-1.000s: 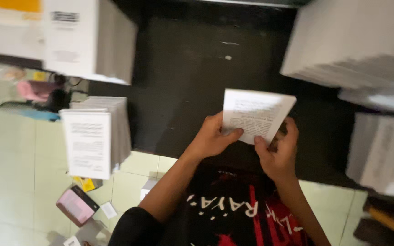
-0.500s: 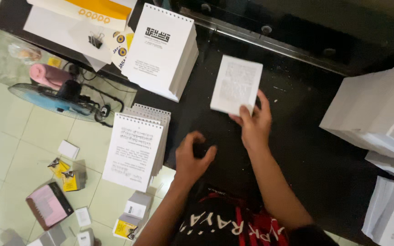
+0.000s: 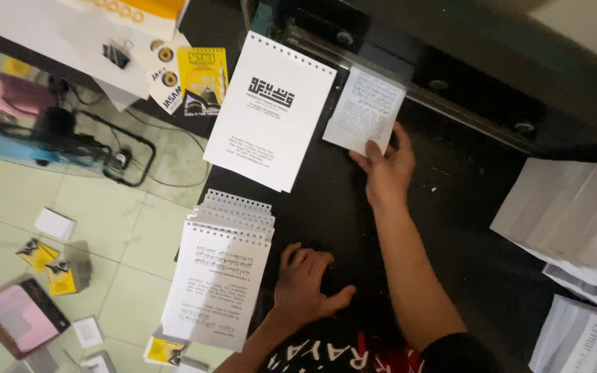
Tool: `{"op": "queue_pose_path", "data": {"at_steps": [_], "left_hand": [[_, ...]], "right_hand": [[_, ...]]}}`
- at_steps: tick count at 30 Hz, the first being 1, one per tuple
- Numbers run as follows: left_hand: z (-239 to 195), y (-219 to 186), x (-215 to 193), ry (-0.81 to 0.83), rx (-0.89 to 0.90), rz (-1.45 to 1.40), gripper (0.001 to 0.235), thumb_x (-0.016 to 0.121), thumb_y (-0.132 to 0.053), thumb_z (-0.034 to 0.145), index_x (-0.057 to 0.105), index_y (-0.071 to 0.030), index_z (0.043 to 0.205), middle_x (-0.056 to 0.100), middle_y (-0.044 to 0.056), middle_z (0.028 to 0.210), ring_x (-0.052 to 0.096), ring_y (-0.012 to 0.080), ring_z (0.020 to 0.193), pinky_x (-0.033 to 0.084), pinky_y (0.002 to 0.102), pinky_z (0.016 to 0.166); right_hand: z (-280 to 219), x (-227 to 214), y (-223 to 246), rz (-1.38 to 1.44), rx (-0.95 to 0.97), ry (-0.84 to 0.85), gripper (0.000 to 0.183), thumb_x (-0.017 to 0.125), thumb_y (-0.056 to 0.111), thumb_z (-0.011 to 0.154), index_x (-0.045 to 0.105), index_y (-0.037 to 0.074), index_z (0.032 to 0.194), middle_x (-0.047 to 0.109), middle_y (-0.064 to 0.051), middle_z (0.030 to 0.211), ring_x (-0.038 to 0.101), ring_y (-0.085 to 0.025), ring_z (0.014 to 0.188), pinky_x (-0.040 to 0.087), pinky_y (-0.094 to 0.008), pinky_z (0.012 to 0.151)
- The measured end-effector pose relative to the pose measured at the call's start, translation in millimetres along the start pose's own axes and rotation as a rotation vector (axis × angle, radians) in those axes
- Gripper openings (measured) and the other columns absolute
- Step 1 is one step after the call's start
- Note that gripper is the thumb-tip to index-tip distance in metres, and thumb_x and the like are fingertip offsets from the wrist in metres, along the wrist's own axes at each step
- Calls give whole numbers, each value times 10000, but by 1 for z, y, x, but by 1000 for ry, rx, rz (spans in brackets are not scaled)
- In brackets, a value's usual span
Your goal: The person repeatedly picks up small printed booklets from a stack on a black table, folds them in half, and places them onto a separate pile. The person handles the booklets one by one, folding each one before stacking it.
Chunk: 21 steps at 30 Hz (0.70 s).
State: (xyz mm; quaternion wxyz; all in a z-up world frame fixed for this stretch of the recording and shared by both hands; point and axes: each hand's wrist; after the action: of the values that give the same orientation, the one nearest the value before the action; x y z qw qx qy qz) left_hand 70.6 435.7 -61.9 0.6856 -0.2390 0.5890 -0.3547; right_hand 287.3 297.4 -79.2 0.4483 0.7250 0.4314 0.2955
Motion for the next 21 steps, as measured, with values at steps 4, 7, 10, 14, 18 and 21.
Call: {"op": "queue_pose_path", "data": {"at_steps": [4, 7, 10, 14, 18, 21], "left_hand": [[2, -1, -3, -41, 25, -14, 520, 800, -538, 703, 699, -91, 950, 725, 30, 921, 648, 245, 853, 416, 495, 1005], [6, -1, -7, 21, 14, -27, 508, 787, -541, 711, 699, -114, 971, 715, 23, 897, 638, 247, 852, 394, 484, 1017], [5, -1, -6, -16, 48, -28, 489, 753, -560, 764, 691, -108, 940, 704, 4, 881, 623, 230, 822, 404, 499, 1001], [4, 1, -3, 48, 12, -41, 477, 731, -560, 774, 697, -125, 966, 706, -7, 886, 624, 241, 868, 381, 509, 1007], [7, -1, -6, 34, 25, -23, 431, 705, -539, 796, 698, -136, 949, 717, -36, 892, 635, 213, 853, 380, 506, 1000], [10, -6, -11, -5, 42, -20, 441, 729, -529, 783, 689, -121, 944, 687, -17, 853, 605, 238, 819, 406, 497, 981]], "right_hand": [[-2, 7, 11, -42, -6, -16, 563, 594, -34, 916, 471, 134, 1439, 685, -189, 1175, 715, -273, 972, 687, -361, 739], [-3, 9, 14, -55, 10, -53, 615, 630, -18, 911, 456, 137, 1480, 658, -198, 1286, 699, -313, 1128, 699, -373, 797], [3, 5, 5, -38, -15, -63, 593, 630, -24, 901, 482, 146, 1449, 688, -188, 1247, 721, -289, 1055, 693, -375, 743], [6, 5, 3, -30, -16, -77, 630, 622, -41, 895, 459, 150, 1472, 695, -190, 1224, 731, -291, 1006, 693, -373, 708], [7, 5, 1, -9, -19, -97, 606, 622, -54, 897, 472, 146, 1449, 704, -186, 1217, 739, -303, 996, 697, -376, 701], [12, -2, -10, 25, -60, -45, 649, 649, -27, 825, 478, 144, 1428, 703, -183, 1140, 733, -290, 968, 686, -396, 696]]}}
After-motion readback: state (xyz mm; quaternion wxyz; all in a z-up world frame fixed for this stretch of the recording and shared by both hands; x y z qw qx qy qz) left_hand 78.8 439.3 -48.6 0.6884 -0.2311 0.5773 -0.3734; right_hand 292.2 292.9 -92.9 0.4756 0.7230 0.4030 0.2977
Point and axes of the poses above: each hand's wrist, its own z-axis towards the middle knuckle, its own x-axis out of the palm, y = z × x
